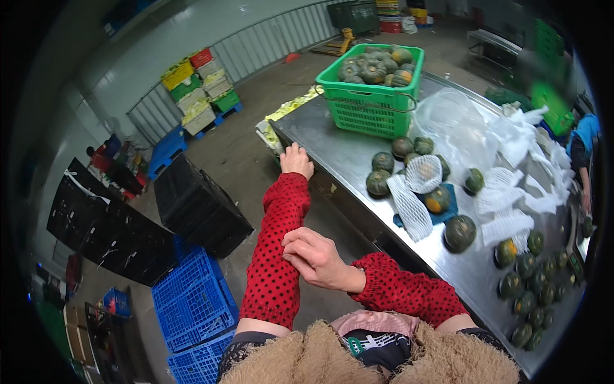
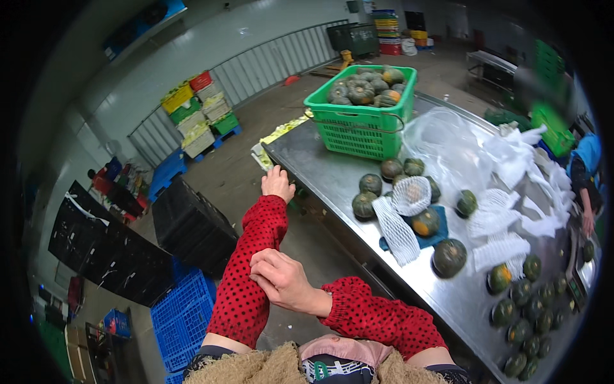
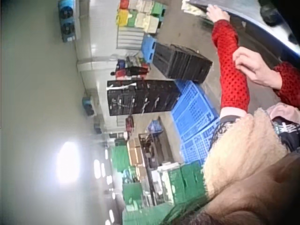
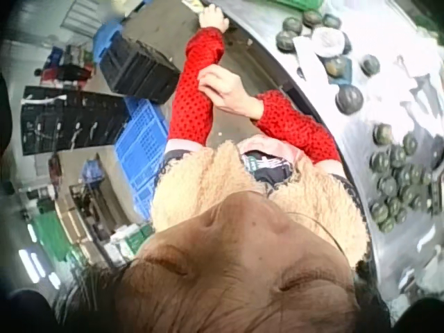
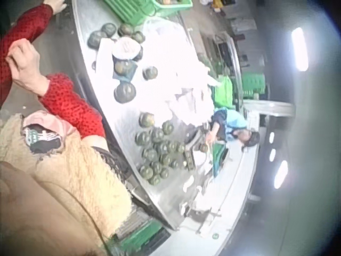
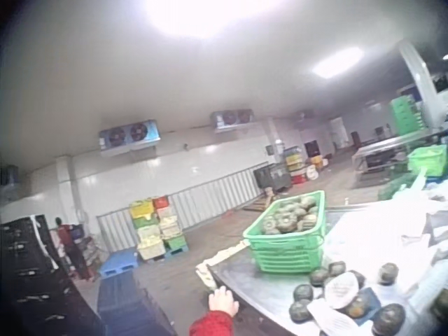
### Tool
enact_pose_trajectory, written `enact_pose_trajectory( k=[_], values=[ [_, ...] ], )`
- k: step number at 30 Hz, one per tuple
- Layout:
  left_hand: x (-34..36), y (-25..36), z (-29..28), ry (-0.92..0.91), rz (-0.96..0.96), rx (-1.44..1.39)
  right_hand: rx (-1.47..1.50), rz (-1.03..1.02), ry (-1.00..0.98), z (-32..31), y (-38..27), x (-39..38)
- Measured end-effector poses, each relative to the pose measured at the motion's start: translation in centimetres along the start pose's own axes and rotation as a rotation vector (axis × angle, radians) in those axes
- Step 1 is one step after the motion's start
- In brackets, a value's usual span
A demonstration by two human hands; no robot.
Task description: The person wipes small green pumpkins with a blue cloth on a stainless steel table, then places them into white mesh bags. The person handles the pumpkins one at a time, rotating them while wiping, and occasionally moves the cloth or bag aside to reach the next item.
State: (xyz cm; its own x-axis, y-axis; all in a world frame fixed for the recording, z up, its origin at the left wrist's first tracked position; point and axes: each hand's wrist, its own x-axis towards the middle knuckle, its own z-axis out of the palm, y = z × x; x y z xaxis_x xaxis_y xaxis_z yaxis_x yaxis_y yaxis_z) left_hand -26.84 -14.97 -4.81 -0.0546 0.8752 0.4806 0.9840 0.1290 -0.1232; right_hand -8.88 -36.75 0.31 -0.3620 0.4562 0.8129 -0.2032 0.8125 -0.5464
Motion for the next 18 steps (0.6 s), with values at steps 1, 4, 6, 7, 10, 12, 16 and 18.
enact_pose_trajectory(
  k=[1,4,6,7,10,12,16,18],
  values=[
    [1.4,-0.2,0.2,0.008,-0.005,0.006,0.015,0.010,0.003,0.0,1.1,0.9],
    [4.3,-1.8,1.2,-0.085,-0.067,0.072,0.149,-0.026,-0.008,-1.4,4.8,4.7],
    [6.2,-4.5,2.0,-0.127,-0.050,0.129,0.172,-0.058,-0.050,-2.5,5.4,7.3],
    [7.7,-5.5,2.5,-0.090,-0.053,0.116,0.165,-0.079,-0.087,-3.1,5.6,8.4],
    [12.5,-5.7,4.9,0.049,0.060,0.073,0.347,-0.107,-0.190,-5.8,5.2,10.8],
    [14.8,-5.0,7.9,-0.027,0.135,0.206,0.386,-0.173,-0.309,-6.0,4.5,12.0],
    [18.9,-4.6,10.4,-0.144,0.333,0.387,0.226,-0.140,-0.342,-4.9,8.2,14.3],
    [21.0,-4.6,11.9,-0.158,0.445,0.455,0.108,-0.196,-0.340,-4.1,10.3,16.3]
  ],
)
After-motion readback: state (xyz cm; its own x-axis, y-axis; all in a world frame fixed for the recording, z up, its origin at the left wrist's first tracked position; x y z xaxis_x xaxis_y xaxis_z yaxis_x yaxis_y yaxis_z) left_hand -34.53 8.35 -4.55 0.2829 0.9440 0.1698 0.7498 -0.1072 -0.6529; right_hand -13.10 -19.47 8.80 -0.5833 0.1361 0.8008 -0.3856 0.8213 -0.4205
